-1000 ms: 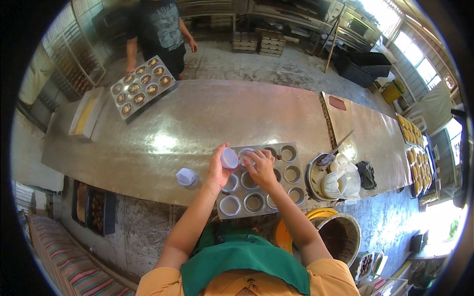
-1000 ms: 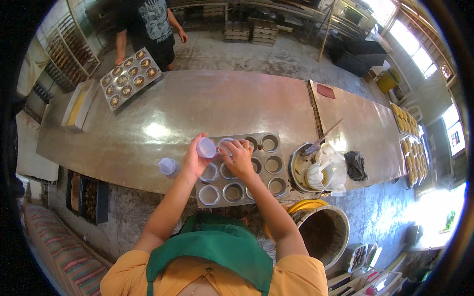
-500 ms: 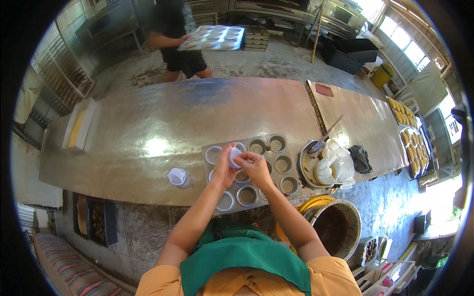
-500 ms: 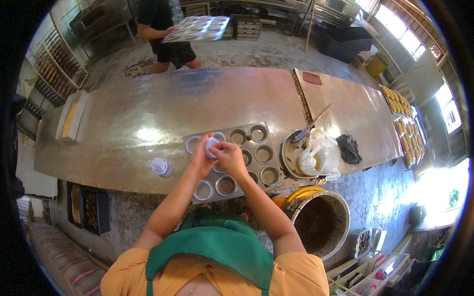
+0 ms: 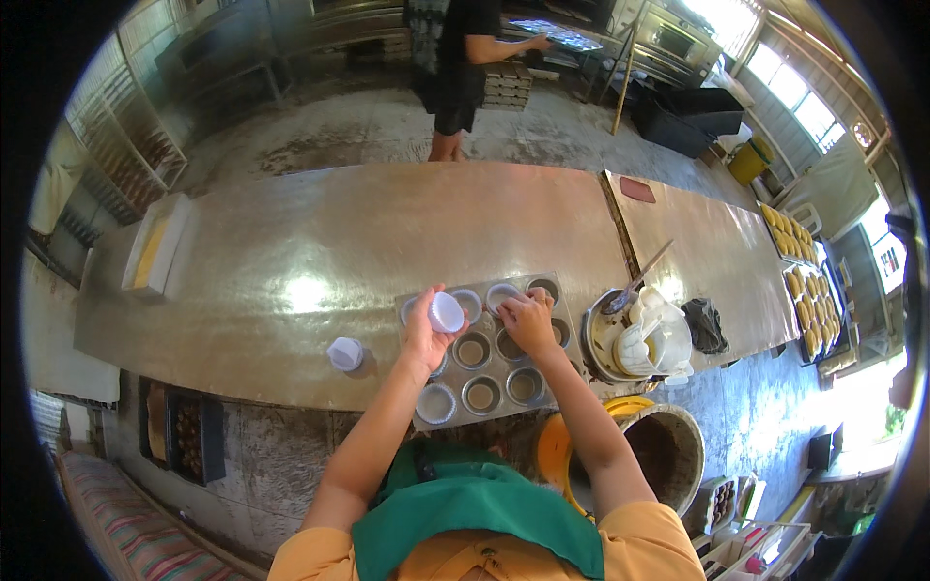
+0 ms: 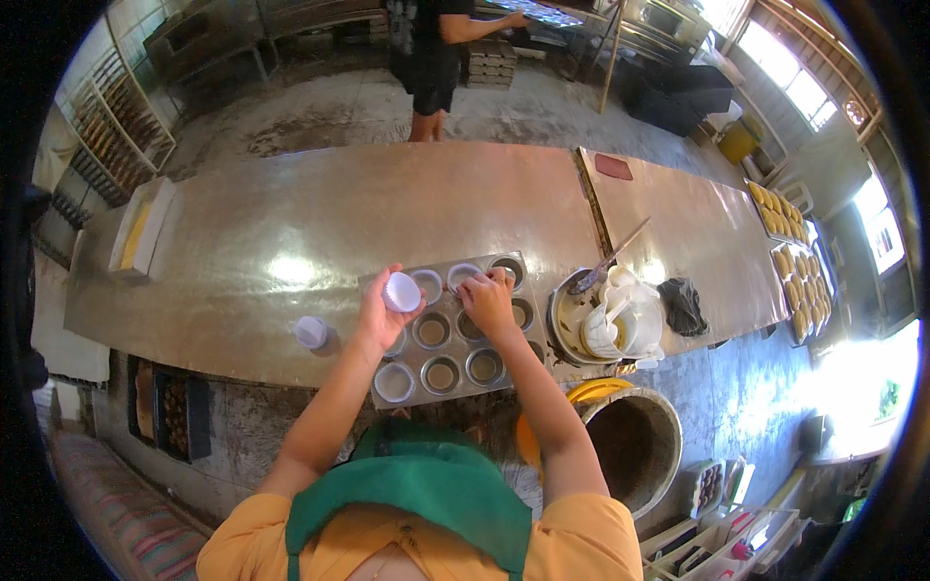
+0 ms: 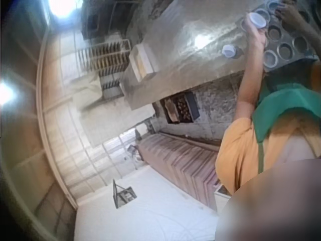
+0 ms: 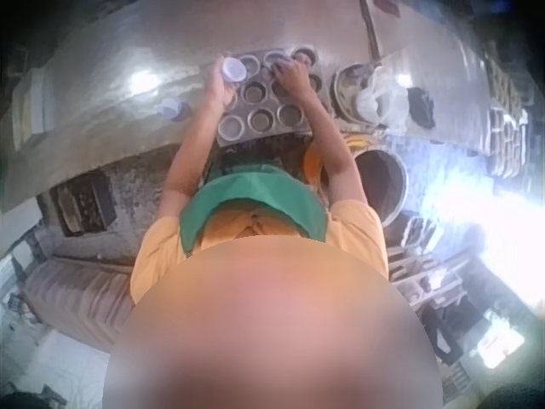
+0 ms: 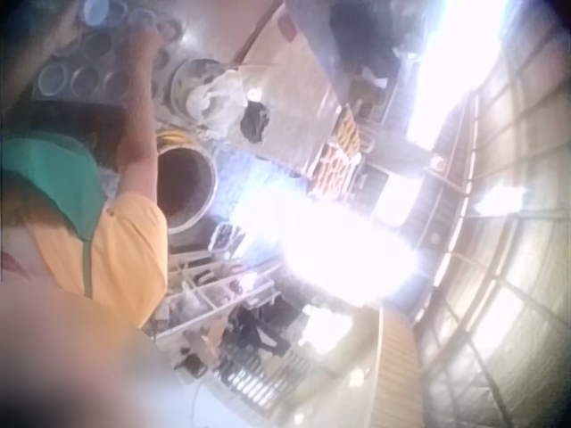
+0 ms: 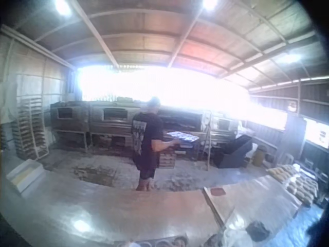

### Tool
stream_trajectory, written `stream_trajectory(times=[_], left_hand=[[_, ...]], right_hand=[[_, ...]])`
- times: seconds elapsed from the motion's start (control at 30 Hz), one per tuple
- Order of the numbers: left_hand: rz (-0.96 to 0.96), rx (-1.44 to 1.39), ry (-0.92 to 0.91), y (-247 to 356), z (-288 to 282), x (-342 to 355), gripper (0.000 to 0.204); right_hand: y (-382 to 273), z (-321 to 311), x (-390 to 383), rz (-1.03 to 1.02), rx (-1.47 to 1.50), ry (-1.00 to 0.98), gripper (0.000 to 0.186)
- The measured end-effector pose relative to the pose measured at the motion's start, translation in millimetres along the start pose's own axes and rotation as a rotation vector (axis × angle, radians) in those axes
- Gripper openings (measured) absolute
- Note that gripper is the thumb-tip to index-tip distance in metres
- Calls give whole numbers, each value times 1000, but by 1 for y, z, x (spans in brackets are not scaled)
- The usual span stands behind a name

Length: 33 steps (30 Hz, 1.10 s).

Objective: The person places white paper liners into a metal muffin tray, then uses a ladle to scoop batter from a large bucket and fills each liner. The person repeats this process for multiple trays, occasionally moving to a side table to retrieve more liners.

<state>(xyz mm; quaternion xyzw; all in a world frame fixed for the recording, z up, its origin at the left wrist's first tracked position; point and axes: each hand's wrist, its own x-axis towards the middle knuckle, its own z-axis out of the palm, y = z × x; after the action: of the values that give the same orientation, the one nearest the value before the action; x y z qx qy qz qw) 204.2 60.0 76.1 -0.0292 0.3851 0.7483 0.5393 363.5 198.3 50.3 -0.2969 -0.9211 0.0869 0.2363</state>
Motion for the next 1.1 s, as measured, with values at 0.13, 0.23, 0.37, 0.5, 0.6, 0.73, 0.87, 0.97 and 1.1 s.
stream_trajectory(times=[0.13,0.23,0.37,0.5,0.6,0.73,0.87,0.97,1.1], left_hand=[[15,17,-19,-8,4,1,33],[13,17,-73,-16,8,5,34],[46,96,-137,-30,14,8,33],[31,109,-130,-36,15,6,33],[-24,104,-156,-34,11,3,32],[-102,-92,-91,-26,7,7,31],[48,-23,20,3,-11,7,32],[104,-22,-3,20,-22,2,33],[75,-32,-41,23,-26,-7,32]], right_hand=[[-18,-16,1,109,298,129,15],[-47,-30,-3,183,610,56,19],[-80,-37,-11,207,577,-14,19],[-88,-39,-13,331,640,21,16],[-86,-39,-13,423,774,-22,17],[-81,-39,-19,543,1337,62,15],[-70,-41,-39,241,665,265,16],[-75,-33,-58,0,292,30,12],[-83,-22,-69,-69,132,-106,13]])
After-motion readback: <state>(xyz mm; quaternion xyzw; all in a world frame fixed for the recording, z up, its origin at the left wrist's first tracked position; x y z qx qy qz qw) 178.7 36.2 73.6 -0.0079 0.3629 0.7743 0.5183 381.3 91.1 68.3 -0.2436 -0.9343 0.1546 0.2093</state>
